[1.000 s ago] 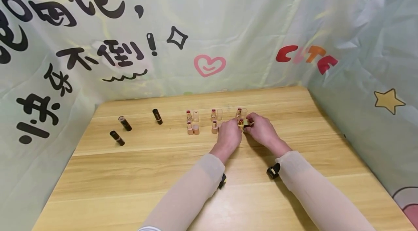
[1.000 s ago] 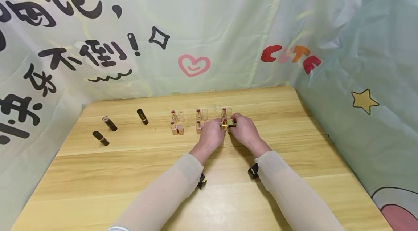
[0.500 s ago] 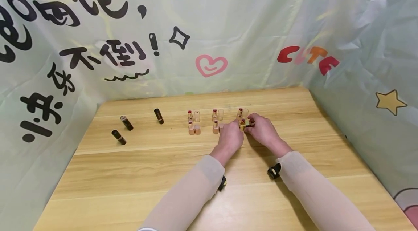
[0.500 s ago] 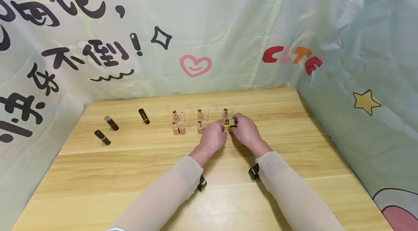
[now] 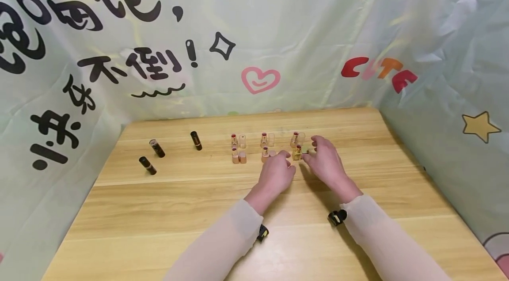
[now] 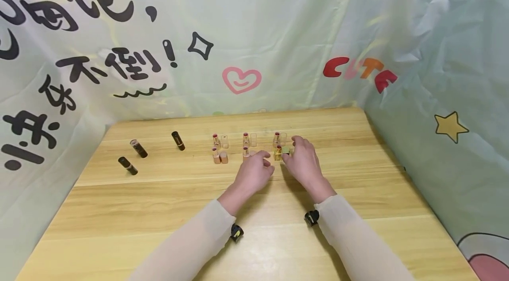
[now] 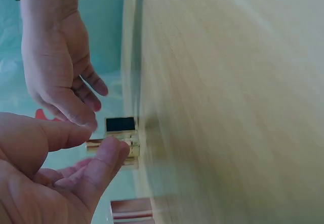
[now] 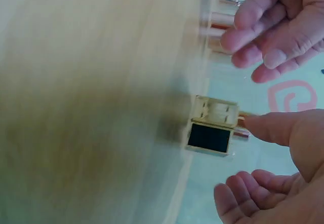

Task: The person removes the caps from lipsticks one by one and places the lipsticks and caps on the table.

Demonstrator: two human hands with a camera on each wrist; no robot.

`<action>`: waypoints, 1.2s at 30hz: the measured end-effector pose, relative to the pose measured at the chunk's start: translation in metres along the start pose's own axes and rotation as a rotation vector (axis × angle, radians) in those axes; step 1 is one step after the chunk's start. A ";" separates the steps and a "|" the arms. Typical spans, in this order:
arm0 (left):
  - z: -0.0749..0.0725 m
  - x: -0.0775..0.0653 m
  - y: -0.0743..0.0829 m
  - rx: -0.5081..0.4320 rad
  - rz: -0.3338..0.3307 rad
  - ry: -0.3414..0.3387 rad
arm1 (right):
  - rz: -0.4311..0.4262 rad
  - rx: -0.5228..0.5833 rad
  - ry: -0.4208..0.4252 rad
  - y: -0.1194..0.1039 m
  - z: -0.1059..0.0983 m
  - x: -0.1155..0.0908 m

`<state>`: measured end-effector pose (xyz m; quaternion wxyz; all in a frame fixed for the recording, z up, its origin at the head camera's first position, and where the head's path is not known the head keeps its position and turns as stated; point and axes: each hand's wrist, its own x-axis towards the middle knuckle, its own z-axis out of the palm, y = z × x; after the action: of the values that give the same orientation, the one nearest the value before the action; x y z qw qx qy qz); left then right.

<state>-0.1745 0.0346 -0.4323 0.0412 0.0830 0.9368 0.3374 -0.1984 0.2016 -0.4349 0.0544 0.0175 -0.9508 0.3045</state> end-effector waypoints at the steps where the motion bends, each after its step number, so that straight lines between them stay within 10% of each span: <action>1: -0.002 -0.003 -0.002 -0.008 0.004 0.003 | -0.002 0.008 0.023 -0.002 0.000 -0.002; 13: -0.029 -0.032 -0.030 -0.034 0.112 0.073 | -0.194 0.124 0.300 -0.031 0.017 -0.028; 36: -0.063 -0.052 -0.078 -0.097 0.005 0.156 | -0.169 0.285 0.065 -0.084 0.056 -0.042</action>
<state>-0.1418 -0.0734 -0.4325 -0.0288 0.0565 0.9195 0.3878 -0.1565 0.1008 -0.4371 0.1074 0.0951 -0.8909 0.4310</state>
